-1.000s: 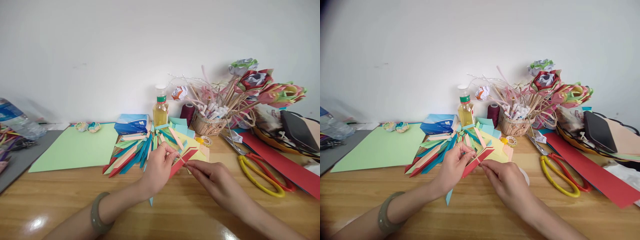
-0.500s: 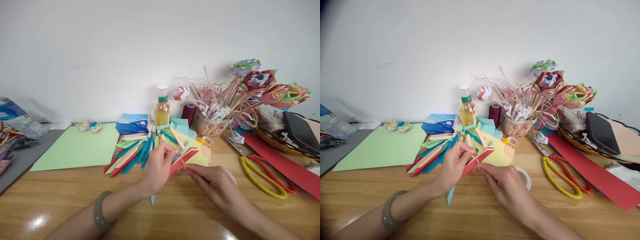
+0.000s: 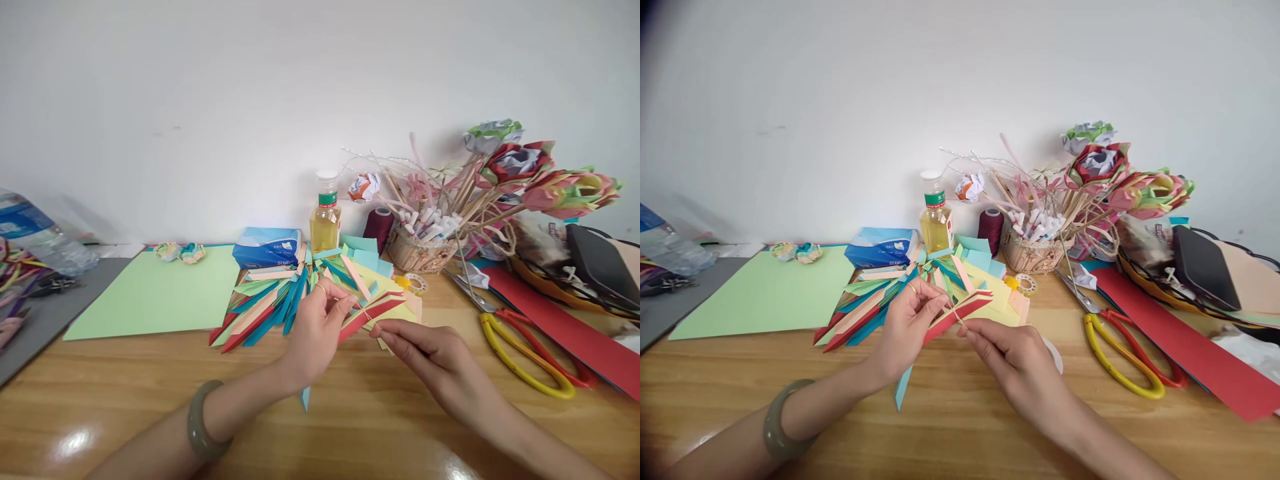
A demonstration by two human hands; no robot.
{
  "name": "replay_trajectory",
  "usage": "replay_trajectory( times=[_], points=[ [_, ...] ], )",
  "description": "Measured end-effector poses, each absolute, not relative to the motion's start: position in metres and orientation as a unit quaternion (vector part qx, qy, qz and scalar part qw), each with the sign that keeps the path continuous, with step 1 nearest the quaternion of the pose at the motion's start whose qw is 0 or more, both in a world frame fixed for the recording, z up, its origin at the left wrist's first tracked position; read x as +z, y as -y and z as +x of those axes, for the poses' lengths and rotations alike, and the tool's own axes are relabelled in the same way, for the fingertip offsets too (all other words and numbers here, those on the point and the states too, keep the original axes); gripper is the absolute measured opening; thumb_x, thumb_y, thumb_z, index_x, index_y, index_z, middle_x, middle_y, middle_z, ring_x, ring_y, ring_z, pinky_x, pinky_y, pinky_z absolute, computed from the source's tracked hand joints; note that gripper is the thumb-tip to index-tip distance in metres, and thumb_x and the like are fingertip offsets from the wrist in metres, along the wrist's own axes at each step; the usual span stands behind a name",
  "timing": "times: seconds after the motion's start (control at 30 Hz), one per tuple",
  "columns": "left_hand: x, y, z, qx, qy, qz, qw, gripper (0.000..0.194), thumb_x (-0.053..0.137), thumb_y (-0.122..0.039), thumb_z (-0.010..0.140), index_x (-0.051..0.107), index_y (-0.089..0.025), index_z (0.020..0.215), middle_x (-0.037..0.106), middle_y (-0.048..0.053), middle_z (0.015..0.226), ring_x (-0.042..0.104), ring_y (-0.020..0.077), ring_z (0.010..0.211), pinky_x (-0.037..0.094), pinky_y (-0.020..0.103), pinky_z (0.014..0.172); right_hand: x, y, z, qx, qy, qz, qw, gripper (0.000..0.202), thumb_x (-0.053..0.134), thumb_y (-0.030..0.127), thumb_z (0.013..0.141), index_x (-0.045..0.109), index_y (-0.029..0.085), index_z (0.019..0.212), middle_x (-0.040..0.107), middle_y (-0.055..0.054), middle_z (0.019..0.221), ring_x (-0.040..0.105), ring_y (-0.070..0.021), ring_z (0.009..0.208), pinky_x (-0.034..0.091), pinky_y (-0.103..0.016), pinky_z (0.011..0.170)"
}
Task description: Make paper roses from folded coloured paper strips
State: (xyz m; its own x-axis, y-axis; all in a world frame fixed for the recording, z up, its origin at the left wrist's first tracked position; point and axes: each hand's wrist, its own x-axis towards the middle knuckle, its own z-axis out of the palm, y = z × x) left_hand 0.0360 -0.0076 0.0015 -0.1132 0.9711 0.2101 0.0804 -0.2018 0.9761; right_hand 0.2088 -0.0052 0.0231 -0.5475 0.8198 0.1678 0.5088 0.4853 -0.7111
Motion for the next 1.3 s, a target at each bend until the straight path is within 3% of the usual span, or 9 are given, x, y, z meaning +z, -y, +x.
replay_trajectory(
  times=[0.3, 0.5, 0.8, 1.0, 1.3],
  points=[
    [0.003, 0.011, 0.041, 0.539, -0.529, 0.516, 0.403, 0.013, 0.049, -0.030, 0.084, 0.048, -0.019, 0.077, 0.061, 0.003, 0.079, 0.057, 0.0161, 0.079, 0.042, 0.028, 0.068, 0.023, 0.003, 0.209, 0.302, 0.834, -0.396, 0.239, 0.032, 0.038, 0.036, 0.091, 0.065, 0.019, 0.083, 0.065, 0.000, 0.066, 0.057, -0.0127, 0.057, 0.042, -0.021, 0.054],
    [0.019, 0.015, 0.045, 0.511, -0.517, 0.408, 0.552, 0.015, 0.049, -0.030, 0.082, 0.041, -0.020, 0.073, 0.055, -0.004, 0.053, 0.051, 0.0102, 0.046, 0.039, 0.022, 0.047, 0.021, 0.001, 0.210, 0.258, 0.855, -0.387, 0.230, 0.029, 0.038, 0.029, 0.092, 0.065, 0.021, 0.090, 0.068, 0.000, 0.070, 0.059, -0.0132, 0.059, 0.040, -0.022, 0.055],
    [0.031, 0.017, 0.045, 0.476, -0.442, 0.324, 0.688, 0.020, 0.049, -0.031, 0.082, 0.042, -0.018, 0.069, 0.061, 0.000, 0.051, 0.055, 0.0089, 0.047, 0.039, 0.017, 0.047, 0.024, -0.004, 0.210, 0.254, 0.870, -0.365, 0.213, 0.036, 0.035, 0.032, 0.093, 0.063, 0.018, 0.075, 0.057, 0.000, 0.059, 0.046, -0.0113, 0.051, 0.037, -0.021, 0.053],
    [0.033, 0.017, 0.041, 0.449, -0.440, 0.331, 0.704, 0.019, 0.048, -0.027, 0.082, 0.042, -0.017, 0.067, 0.055, -0.002, 0.047, 0.050, 0.0072, 0.043, 0.036, 0.018, 0.049, 0.023, -0.007, 0.213, 0.221, 0.887, -0.353, 0.197, 0.039, 0.034, 0.032, 0.094, 0.064, 0.017, 0.073, 0.061, -0.002, 0.061, 0.050, -0.0115, 0.053, 0.036, -0.021, 0.053],
    [0.040, 0.022, 0.038, 0.439, -0.471, 0.372, 0.669, 0.025, 0.051, -0.035, 0.081, 0.039, -0.018, 0.067, 0.039, -0.008, 0.052, 0.032, 0.0019, 0.037, 0.018, 0.019, 0.042, 0.025, -0.009, 0.216, 0.158, 0.911, -0.334, 0.184, 0.041, 0.033, 0.032, 0.094, 0.065, 0.016, 0.073, 0.064, -0.005, 0.063, 0.056, -0.0141, 0.057, 0.037, -0.023, 0.055]
  ],
)
